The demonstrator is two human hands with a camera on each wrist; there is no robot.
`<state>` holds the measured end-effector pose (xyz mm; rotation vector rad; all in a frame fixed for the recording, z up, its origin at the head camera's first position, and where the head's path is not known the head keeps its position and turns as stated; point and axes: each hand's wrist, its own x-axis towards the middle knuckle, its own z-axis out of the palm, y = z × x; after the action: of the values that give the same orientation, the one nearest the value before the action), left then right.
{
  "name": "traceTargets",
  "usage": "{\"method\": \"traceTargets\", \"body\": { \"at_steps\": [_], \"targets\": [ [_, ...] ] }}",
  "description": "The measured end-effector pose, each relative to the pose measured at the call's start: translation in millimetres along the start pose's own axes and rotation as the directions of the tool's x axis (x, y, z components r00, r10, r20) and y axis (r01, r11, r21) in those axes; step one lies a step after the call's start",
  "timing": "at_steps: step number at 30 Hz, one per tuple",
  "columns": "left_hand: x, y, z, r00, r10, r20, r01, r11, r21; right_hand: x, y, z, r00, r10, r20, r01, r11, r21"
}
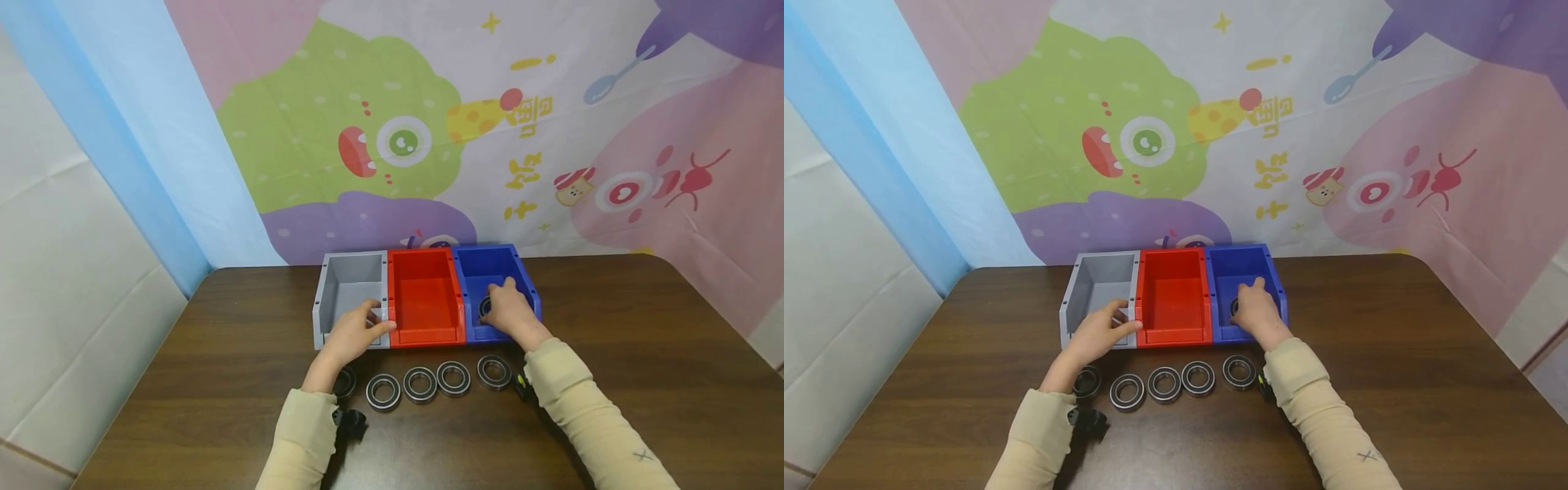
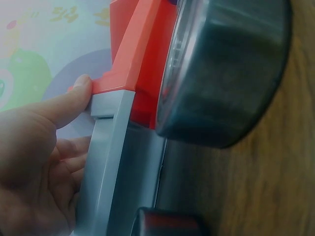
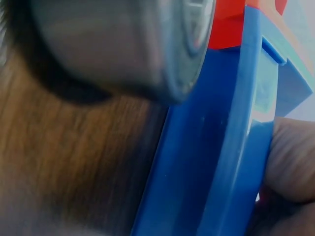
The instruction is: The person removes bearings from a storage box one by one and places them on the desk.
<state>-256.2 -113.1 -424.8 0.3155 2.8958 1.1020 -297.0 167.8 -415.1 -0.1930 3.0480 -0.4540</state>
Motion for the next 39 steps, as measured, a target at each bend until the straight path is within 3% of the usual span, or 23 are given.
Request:
{"method": "traceTargets", "body": {
  "at_steps": [9,28,39],
  "targets": [
    [-0.6,1.0,-0.5,1.000,-0.009,0.005,0.009,1.000,0.000,0.6,2.4,0.1,0.999,-0.040,-0.010,0.039,0.999,-0.020],
    [-1.2,1.8,-1.0,1.000,-0.002,0.000,0.002,1.000,0.008,0.1,0.9,0.9,1.000,-0.014,-0.011,0.013,1.000,-0.022],
    [-0.9,1.3,0.0,1.000,-0.005,0.003,0.005,1.000,0.002,-2.9,5.0,0.9,0.995,-0.085,-0.060,0.083,0.996,-0.034]
  ]
}}
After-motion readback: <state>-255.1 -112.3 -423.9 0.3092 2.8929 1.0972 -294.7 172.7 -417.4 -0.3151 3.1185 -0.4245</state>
